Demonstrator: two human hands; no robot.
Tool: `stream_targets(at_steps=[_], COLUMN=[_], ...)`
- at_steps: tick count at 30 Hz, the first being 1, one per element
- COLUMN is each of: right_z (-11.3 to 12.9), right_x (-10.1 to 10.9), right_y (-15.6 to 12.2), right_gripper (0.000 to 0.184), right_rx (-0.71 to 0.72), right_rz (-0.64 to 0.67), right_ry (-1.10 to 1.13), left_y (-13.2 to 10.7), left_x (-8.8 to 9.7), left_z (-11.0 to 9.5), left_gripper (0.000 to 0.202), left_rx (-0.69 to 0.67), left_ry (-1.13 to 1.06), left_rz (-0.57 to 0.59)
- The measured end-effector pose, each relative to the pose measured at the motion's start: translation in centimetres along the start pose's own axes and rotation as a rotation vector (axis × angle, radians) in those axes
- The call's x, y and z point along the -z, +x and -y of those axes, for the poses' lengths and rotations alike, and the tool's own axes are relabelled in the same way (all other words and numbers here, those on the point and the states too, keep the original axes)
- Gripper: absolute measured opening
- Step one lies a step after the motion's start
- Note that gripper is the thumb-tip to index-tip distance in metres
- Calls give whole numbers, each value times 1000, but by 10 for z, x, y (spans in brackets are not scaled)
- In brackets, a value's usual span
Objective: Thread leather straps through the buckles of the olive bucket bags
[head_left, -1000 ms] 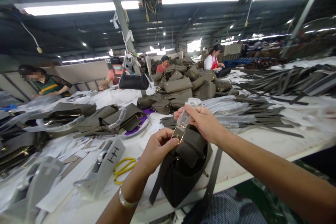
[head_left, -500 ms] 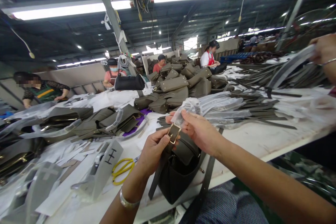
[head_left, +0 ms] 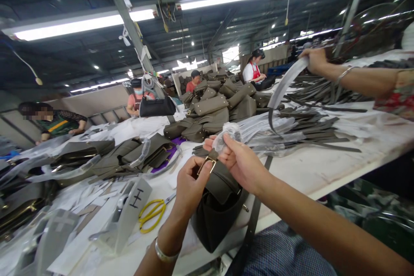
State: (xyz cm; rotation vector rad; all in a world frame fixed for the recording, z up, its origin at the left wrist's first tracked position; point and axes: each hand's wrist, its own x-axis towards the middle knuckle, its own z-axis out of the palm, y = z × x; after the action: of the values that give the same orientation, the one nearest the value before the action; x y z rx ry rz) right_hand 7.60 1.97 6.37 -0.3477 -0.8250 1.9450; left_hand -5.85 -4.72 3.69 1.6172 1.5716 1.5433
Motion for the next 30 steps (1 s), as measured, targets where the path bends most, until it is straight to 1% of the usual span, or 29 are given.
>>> stream_targets(at_steps=[3,5,7,9,11,14,15,16,17,18,19,21,22,23,24,27,28,30], right_z=[1,-3,-9,-15,-20,-25,-27,-29,-33,-37,-41,-51,-55,-59,-62,-69,-71,-72], right_x=[5,8,10,11,11,15,17,19,21,23,25,26,26,26,25,22,22,21], right_y=[-1,-7,-14,-20,-23,-24,-24,-24,-24,-25,-25,-27,-28,-28,-28,-26,-24,-22], right_gripper=[28,30,34,37,38,35,33,30,28,28,31,44,50,52,49,27,21,18], right_rx=[-8,-27,-51,-36,38,141,166,190,214,234,243,233,216,197,178,124,115,119], right_rz=[3,30,62,89,99,107,123,149,184,224,267,324,331,320,298,222,217,230], right_ry=[-41,-100,-167,-247,-362,-586,-645,-687,-711,-718,-711,-681,-672,-673,-688,-742,-743,-731], left_y=[-2,-4,-6,-7,-7,-5,-4,-3,-2,-1,0,5,7,9,12,18,20,23], left_x=[6,9,8,4,-1,-6,-7,-7,-6,-5,-3,1,4,6,9,17,20,26], left_z=[-1,0,2,3,4,7,8,10,11,12,12,10,8,6,4,-2,-3,-4], left_gripper=[20,18,17,18,19,18,21,28,35,38,35,21,15,12,9,7,7,12], left_rx=[7,6,7,7,8,7,7,4,-7,-28,-55,-119,-151,-177,-201,-280,-308,-370], left_ry=[-25,-59,-70,-78,-91,-148,-174,-186,-172,-130,-65,74,126,167,202,293,319,372], left_rz=[137,169,124,54,14,-13,-34,-65,-95,-114,-118,-97,-82,-72,-65,-10,13,50])
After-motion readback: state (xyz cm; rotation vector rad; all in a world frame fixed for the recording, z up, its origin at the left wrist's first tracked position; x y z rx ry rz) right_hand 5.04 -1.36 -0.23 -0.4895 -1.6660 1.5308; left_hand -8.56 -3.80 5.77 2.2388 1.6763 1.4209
